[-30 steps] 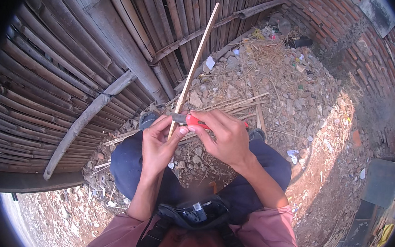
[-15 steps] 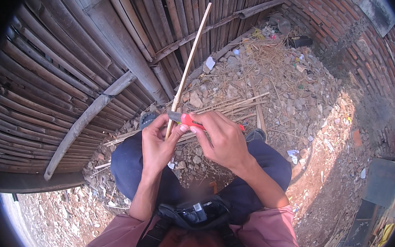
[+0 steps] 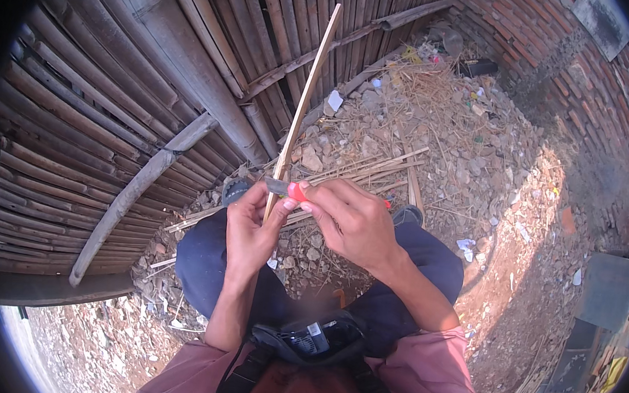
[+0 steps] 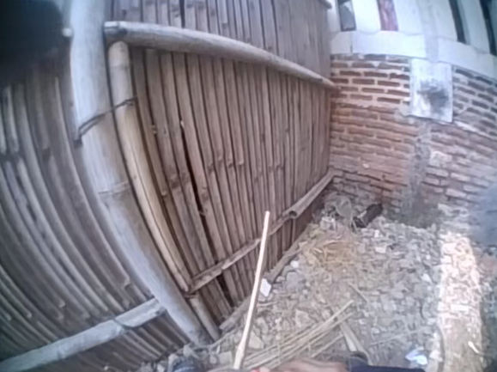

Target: The person whittles a thin wooden stick with a utility knife, shaving off small pieces while holding the stick by hand.

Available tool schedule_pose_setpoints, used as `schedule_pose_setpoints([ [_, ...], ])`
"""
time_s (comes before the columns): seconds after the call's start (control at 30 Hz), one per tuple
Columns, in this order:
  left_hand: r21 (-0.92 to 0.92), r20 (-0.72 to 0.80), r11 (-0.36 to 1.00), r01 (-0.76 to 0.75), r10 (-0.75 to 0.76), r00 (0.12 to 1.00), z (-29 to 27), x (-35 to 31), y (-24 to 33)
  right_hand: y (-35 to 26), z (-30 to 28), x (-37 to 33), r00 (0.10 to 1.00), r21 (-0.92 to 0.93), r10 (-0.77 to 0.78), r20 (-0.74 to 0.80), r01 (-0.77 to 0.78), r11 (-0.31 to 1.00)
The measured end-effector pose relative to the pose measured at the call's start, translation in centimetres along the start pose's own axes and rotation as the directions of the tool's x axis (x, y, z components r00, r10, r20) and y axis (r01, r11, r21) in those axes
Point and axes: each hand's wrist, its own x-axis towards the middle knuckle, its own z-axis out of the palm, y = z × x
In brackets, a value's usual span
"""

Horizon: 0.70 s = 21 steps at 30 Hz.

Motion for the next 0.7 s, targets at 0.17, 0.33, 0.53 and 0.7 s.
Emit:
schedule_pose_setpoints([
  [0.17,0.079,-0.043,0.994,-0.077,0.081,0.996,0.2,0.0,-0.2,0.3,0.2,-0.1,0.999,-0.018,-0.041,-0.018,0.040,0.999],
  [0.33,0.201,-0.083,0.975,-0.091,0.109,0.990,0.4,0.1,-0.2,0.2,0.2,-0.1,0.999,-0.037,-0.038,-0.016,0.037,0.999],
  [0.53,0.321,-0.095,0.943,-0.090,0.126,0.987,0.6,0.1,0.5,-0.2,-0.1,0.0,0.997,-0.117,-0.074,-0.017,0.072,0.990],
  [0.7,0.414,-0.083,0.907,-0.080,0.126,0.989,0.8,0.4,1.6,-0.1,0.2,-0.2,0.997,-0.158,-0.070,-0.014,0.067,0.985],
])
